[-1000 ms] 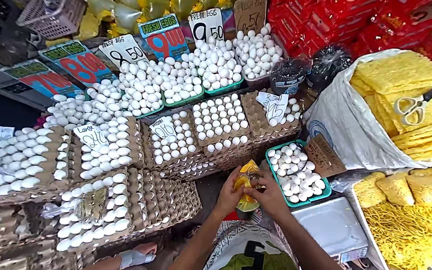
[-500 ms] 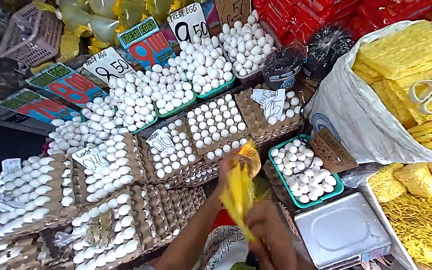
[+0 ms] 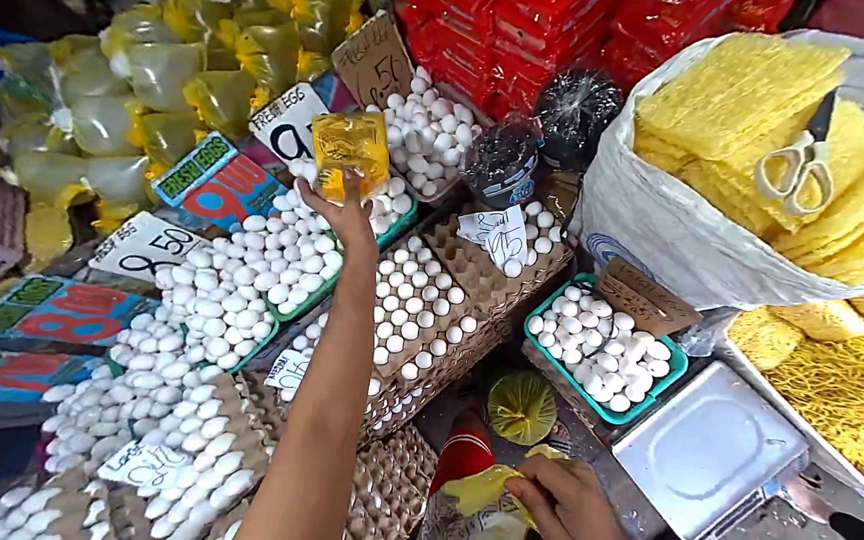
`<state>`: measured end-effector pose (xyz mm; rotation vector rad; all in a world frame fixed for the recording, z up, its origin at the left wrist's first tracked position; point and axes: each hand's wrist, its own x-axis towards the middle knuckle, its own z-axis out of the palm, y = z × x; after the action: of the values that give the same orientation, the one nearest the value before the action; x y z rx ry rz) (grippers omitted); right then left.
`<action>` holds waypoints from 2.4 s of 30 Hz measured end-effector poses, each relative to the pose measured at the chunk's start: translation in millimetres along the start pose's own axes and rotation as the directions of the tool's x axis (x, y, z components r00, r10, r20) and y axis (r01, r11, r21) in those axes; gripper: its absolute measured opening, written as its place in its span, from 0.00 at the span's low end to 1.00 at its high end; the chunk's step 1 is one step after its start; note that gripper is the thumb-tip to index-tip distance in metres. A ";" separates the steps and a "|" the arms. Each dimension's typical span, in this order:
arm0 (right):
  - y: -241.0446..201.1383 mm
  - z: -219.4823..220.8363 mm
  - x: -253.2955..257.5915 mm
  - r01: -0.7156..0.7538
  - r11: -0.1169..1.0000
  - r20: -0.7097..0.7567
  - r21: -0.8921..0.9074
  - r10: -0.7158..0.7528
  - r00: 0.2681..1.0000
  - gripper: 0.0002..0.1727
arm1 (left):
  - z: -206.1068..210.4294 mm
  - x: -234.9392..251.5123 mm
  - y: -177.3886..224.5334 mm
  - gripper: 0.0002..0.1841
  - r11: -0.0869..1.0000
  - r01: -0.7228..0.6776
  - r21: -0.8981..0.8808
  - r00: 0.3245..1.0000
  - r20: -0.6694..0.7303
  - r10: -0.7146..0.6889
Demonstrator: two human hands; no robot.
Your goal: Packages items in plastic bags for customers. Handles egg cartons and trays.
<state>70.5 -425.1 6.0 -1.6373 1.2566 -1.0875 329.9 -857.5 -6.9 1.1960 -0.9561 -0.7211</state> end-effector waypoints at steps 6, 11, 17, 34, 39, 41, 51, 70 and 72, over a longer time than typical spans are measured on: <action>0.3 0.2 -5.8 -0.118 0.993 -0.017 -0.029 0.118 0.993 0.18 | 41.1 -71.2 -96.0 0.43 0.765 0.245 0.595 0.885 0.184 -0.427; 7.9 -5.9 -13.2 -0.152 0.976 0.065 -0.156 0.164 0.984 0.19 | 89.1 -65.1 -107.7 0.29 0.509 -0.320 0.799 0.813 0.508 -0.284; 49.7 9.5 2.9 -0.131 0.981 0.172 -0.144 0.155 0.973 0.29 | 109.9 -53.6 -113.8 0.23 0.260 -0.559 0.787 0.676 0.614 -0.408; 116.4 129.7 218.9 -0.009 0.803 0.410 -0.597 0.315 0.856 0.20 | -238.6 -185.1 -16.1 0.16 0.818 0.196 0.541 0.977 -0.037 -0.210; 131.1 171.9 260.5 0.251 0.647 0.508 -0.720 0.245 0.826 0.29 | -268.0 -204.5 7.0 0.10 0.794 0.229 0.563 0.973 -0.167 -0.161; 135.7 178.4 263.5 0.297 0.607 0.531 -0.737 0.249 0.810 0.26 | -269.0 -208.6 11.0 0.06 0.816 0.234 0.528 0.970 -0.185 -0.158; 142.6 152.9 253.9 0.035 0.823 0.325 -0.568 0.185 0.928 0.27 | -192.9 -179.5 -49.5 0.20 0.647 0.342 0.681 0.909 -0.063 -0.413; 144.5 176.3 245.8 0.169 0.671 0.378 -0.722 0.178 0.908 0.21 | -117.0 -176.8 -92.8 0.15 0.300 0.218 0.929 0.879 -0.053 -0.475; 151.4 180.6 244.6 0.177 0.644 0.368 -0.744 0.174 0.913 0.22 | -117.3 -174.1 -93.8 0.15 0.289 0.210 0.934 0.875 -0.047 -0.482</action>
<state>229.8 -679.1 -153.5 -2.3340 1.5150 -0.0997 361.3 -677.5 -146.5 2.4695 -1.4062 -0.6691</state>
